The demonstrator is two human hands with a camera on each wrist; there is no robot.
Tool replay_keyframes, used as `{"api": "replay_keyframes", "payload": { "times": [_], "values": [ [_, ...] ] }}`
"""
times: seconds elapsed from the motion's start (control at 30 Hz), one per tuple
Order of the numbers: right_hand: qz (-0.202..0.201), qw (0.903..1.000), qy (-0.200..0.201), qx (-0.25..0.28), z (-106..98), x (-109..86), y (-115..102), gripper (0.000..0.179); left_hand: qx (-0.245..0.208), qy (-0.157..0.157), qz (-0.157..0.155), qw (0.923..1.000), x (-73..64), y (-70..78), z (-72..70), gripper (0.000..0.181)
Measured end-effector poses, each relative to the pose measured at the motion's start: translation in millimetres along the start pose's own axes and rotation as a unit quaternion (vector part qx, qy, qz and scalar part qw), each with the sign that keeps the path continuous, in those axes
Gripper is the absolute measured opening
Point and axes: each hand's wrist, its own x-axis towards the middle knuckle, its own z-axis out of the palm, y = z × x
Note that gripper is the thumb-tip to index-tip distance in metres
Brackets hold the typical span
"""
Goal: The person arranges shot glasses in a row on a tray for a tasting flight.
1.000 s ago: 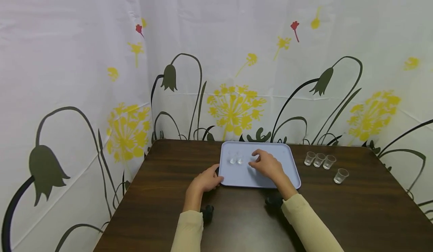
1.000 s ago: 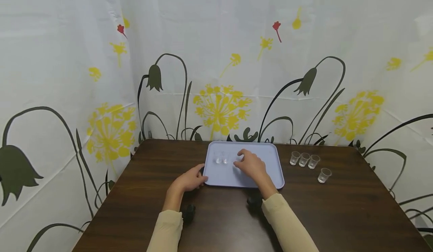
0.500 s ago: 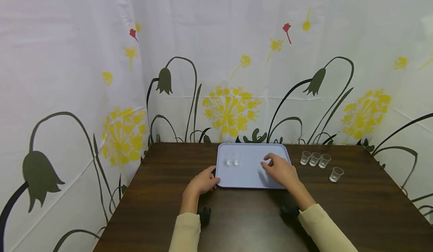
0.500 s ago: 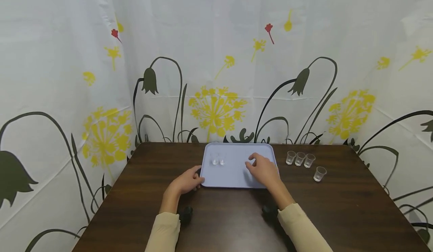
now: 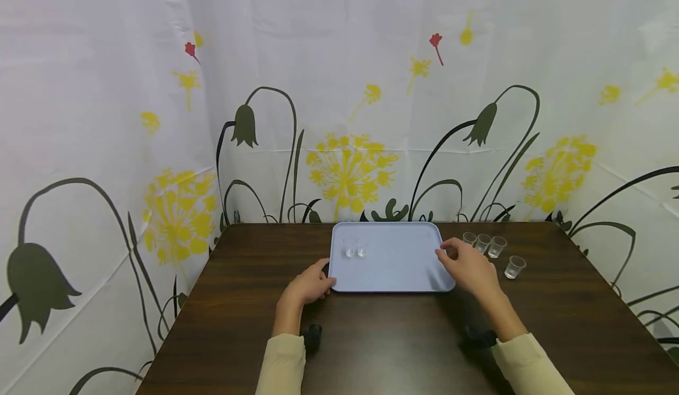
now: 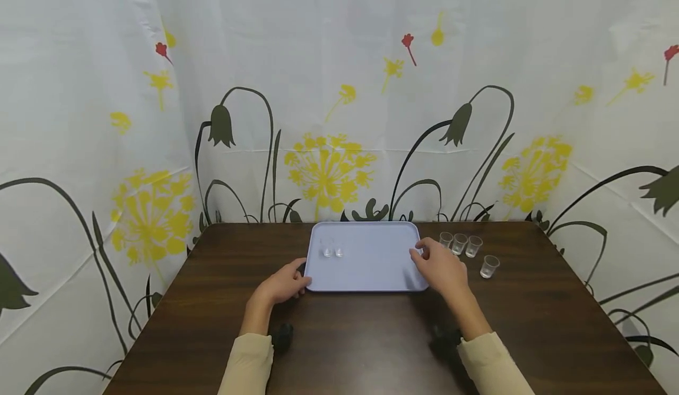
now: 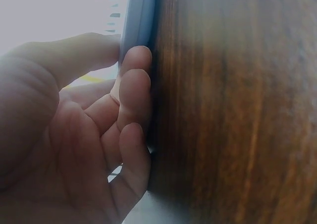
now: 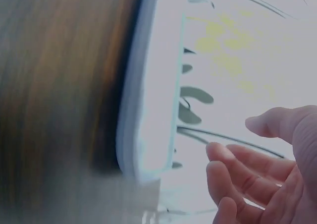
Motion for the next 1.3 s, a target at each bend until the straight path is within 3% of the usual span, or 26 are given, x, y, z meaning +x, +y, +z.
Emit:
{"api": "replay_keyframes", "payload": {
  "times": [0.13,0.23,0.53,0.77,0.97,1.03,1.2,1.3],
  "values": [
    [-0.017,0.9997,0.011,0.014,-15.2,-2.7,10.1,0.043,0.006,0.004,0.002,1.0000,-0.6,-0.4,-2.0,0.069],
    [-0.015,0.9996,0.011,0.021,-27.7,-5.3,18.8,0.048,0.005,0.009,-0.008,0.9999,-9.9,12.5,-3.5,0.067],
    [0.049,0.9985,-0.021,0.011,-64.7,-11.8,44.2,0.071,0.015,0.021,-0.024,0.9994,-18.9,21.0,0.0,0.066],
    [0.090,0.9958,-0.016,-0.002,-94.7,-18.5,66.9,0.085,0.015,0.017,-0.021,0.9995,-18.5,21.1,-2.8,0.067],
    [0.125,0.9905,-0.051,-0.024,-114.0,-23.3,96.6,0.095,0.015,0.007,-0.012,0.9998,-4.6,6.3,0.8,0.069],
    [0.128,0.9892,-0.066,-0.028,-118.3,-23.9,103.2,0.096,0.012,0.003,-0.022,0.9997,2.8,-0.5,3.0,0.071],
    [0.153,0.9831,-0.097,-0.030,-123.3,-22.4,114.5,0.100,0.018,0.001,-0.036,0.9992,35.4,-36.4,13.3,0.073],
    [0.192,0.9753,-0.103,-0.034,-122.3,-22.2,120.0,0.104,0.020,0.003,-0.040,0.9990,43.7,-45.6,14.8,0.073]
  ]
}}
